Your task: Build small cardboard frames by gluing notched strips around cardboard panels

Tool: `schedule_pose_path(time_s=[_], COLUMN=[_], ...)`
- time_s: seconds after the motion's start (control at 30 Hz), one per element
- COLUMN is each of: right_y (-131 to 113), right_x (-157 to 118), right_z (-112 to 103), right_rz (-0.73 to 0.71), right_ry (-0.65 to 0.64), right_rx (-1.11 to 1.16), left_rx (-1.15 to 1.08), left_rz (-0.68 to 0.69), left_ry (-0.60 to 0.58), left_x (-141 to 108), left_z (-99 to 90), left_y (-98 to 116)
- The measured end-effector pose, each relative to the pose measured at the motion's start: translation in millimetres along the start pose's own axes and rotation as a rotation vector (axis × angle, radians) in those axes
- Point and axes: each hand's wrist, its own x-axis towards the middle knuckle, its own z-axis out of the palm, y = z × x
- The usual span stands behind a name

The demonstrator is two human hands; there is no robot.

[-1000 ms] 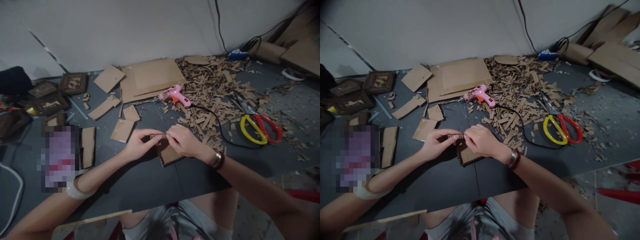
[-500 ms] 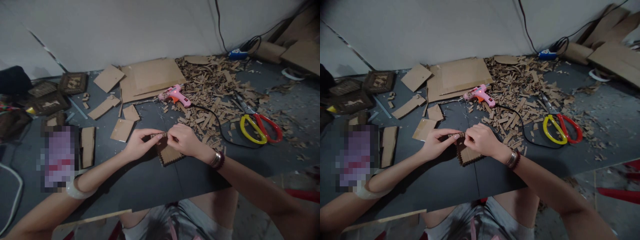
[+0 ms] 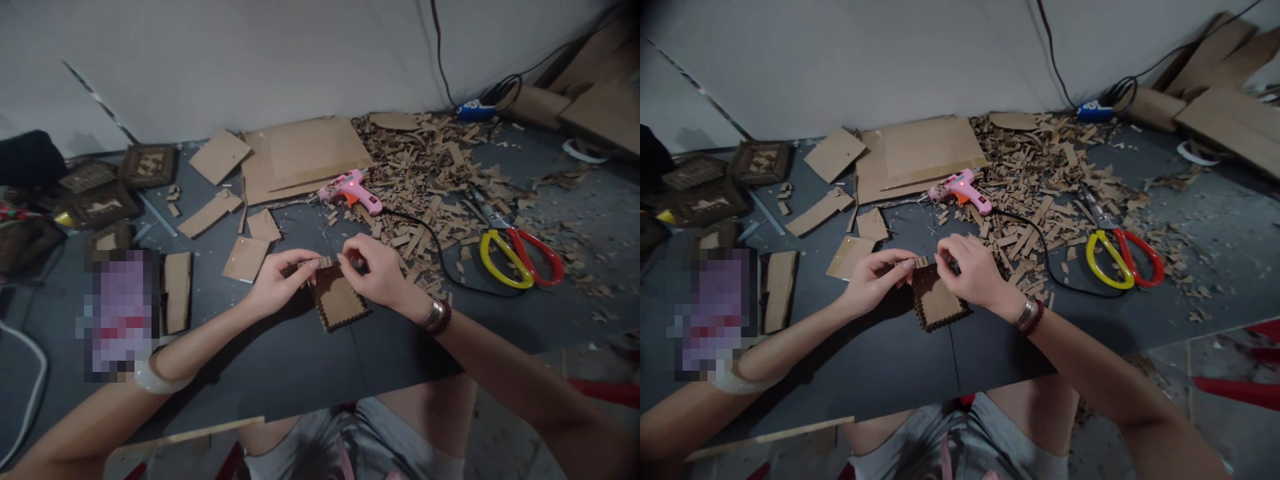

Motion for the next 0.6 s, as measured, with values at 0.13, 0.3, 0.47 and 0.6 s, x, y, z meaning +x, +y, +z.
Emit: schedule_pose_path(time_s=[0.13, 0.3, 0.47, 0.6], right_y=[-1.7, 1.3, 0.4, -0.3], right_x=[-0.9, -3.5, -3.1, -3.0], right_z=[-1.1, 2.3, 1.5, 0.7], right_rz=[-0.131, -0.189, -0.199, -0.168], right_ry=[-0.051, -0.067, -0.075, -0.123], right_rx=[0.047, 0.022, 0.014, 0.020], left_rx=[-0.028, -0.055, -0.060, -0.052], left_rz=[-0.017, -0.056, -0.076, -0.077], left_ry=[-0.040, -0.075, -0.074, -0.079], left_x=[0.1, -0.1, -0.5, -0.7], left_z=[-0.1, -0.2, -0.2, 0.0], left_y=[0.1, -0.1, 0.7, 0.7])
